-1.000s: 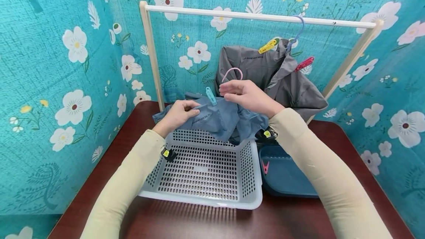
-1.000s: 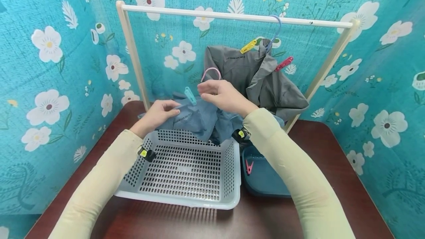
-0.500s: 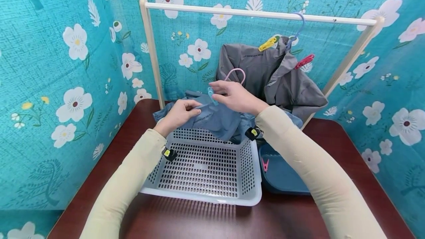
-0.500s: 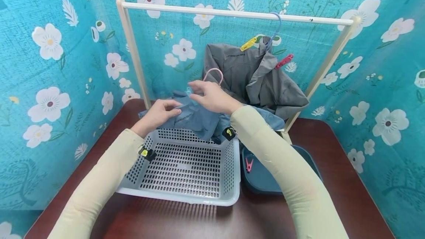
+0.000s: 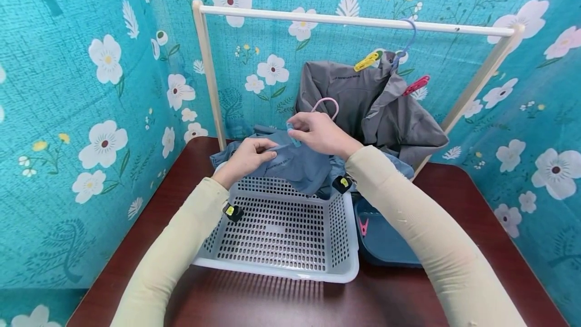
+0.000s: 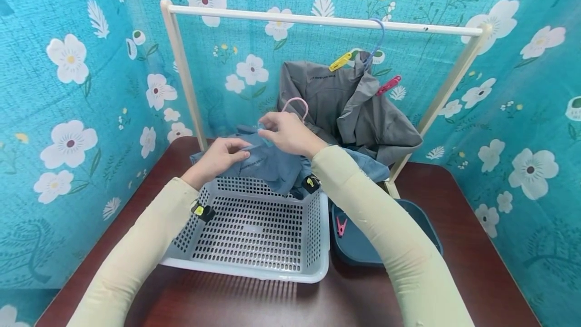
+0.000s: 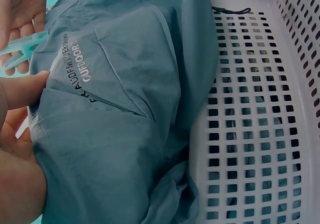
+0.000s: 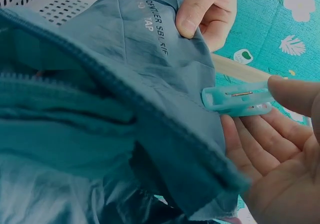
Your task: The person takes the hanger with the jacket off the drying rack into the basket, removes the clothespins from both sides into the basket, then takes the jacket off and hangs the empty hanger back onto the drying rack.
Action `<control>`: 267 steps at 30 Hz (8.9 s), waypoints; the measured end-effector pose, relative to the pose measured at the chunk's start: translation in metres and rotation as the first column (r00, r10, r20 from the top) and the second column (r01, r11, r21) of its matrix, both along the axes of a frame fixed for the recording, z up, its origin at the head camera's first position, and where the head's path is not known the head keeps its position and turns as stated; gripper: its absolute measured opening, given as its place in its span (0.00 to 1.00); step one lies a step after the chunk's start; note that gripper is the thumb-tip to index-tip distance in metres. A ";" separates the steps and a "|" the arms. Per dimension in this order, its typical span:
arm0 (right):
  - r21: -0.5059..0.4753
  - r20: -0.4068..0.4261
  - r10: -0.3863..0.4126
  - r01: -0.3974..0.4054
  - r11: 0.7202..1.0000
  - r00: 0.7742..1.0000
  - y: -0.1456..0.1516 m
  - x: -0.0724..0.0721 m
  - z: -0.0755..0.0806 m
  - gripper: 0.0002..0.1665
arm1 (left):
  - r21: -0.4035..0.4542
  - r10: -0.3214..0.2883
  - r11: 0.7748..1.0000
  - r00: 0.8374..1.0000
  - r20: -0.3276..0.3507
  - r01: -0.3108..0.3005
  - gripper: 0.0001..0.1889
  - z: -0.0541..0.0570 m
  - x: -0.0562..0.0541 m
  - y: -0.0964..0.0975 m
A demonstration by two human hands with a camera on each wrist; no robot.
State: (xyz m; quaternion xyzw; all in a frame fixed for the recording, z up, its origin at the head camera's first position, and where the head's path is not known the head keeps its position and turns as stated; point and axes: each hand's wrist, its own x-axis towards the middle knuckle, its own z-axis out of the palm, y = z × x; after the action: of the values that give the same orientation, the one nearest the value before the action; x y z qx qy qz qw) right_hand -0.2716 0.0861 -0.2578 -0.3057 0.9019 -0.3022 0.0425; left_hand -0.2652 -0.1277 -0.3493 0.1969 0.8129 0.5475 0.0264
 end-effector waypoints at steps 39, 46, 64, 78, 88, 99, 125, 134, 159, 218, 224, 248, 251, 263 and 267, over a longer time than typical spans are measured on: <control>-0.221 0.417 0.189 -0.102 0.970 0.889 0.064 0.017 0.001 0.27 | -0.007 0.053 0.999 0.998 0.025 -0.053 0.14 0.000 -0.008 -0.012; -0.229 0.414 0.197 -0.108 0.967 0.888 0.086 0.026 -0.013 0.28 | 0.005 0.066 0.998 0.998 0.007 -0.067 0.13 0.000 -0.007 -0.016; -0.380 0.585 0.271 -0.037 0.924 0.764 0.135 0.021 -0.036 0.32 | 0.017 0.092 0.996 0.996 -0.004 -0.092 0.12 0.001 -0.007 -0.018; -0.295 0.728 0.195 0.044 0.954 0.657 0.185 0.022 -0.076 0.33 | 0.030 0.124 0.992 0.992 -0.004 -0.124 0.11 0.002 -0.007 -0.023; -0.215 0.784 0.140 0.052 0.975 0.605 0.210 0.019 -0.111 0.30 | 0.053 0.133 0.990 0.991 0.001 -0.133 0.12 0.002 -0.007 -0.025; -0.123 0.818 0.072 0.051 0.991 0.570 0.223 0.016 -0.145 0.30 | 0.066 0.141 0.988 0.990 0.010 -0.142 0.12 0.002 -0.007 -0.025; 0.043 0.851 -0.120 0.160 0.986 0.512 0.229 0.008 -0.195 0.18 | 0.048 0.139 0.989 0.990 0.010 -0.139 0.12 0.025 0.011 -0.018; 0.040 0.844 -0.107 0.136 0.990 0.526 0.224 0.011 -0.196 0.15 | 0.065 0.140 0.988 0.990 0.013 -0.140 0.12 0.004 -0.009 -0.025; 0.107 0.471 -0.164 0.129 0.986 0.867 0.212 0.023 -0.111 0.21 | 0.097 0.135 0.986 0.990 0.030 -0.137 0.12 0.004 -0.010 -0.027; -0.146 -0.479 -0.267 0.224 0.964 0.837 0.136 0.010 -0.058 0.13 | -0.159 0.126 0.974 0.968 -0.215 -0.162 0.17 0.020 -0.002 0.008; -0.179 -0.359 -0.360 0.315 0.932 0.861 0.149 0.008 -0.055 0.18 | -0.139 0.137 0.975 0.964 -0.228 -0.171 0.15 0.022 -0.004 -0.003; -0.111 -0.495 -0.222 0.192 0.975 0.840 0.110 0.012 -0.062 0.24 | -0.094 0.090 0.989 0.971 -0.220 -0.113 0.13 0.030 0.005 0.007; -0.169 -0.544 -0.211 0.141 0.976 0.812 0.106 0.010 -0.064 0.20 | -0.089 0.084 0.990 0.972 -0.221 -0.105 0.12 0.031 0.005 0.009; -0.278 -0.481 -0.361 0.252 0.927 0.799 0.125 0.007 -0.059 0.08 | -0.100 0.103 0.987 0.972 -0.211 -0.126 0.13 0.030 0.002 -0.002; -0.264 -0.404 -0.420 0.335 0.904 0.813 0.128 0.004 -0.059 0.09 | -0.098 0.100 0.987 0.965 -0.242 -0.127 0.12 0.030 0.001 -0.003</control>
State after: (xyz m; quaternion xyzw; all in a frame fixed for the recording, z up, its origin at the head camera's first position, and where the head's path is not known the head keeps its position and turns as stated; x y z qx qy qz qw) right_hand -0.2677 0.2143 -0.3164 -0.1842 0.8981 -0.3057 -0.2569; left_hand -0.2644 -0.1310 -0.3194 0.2120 0.8498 0.4739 -0.0907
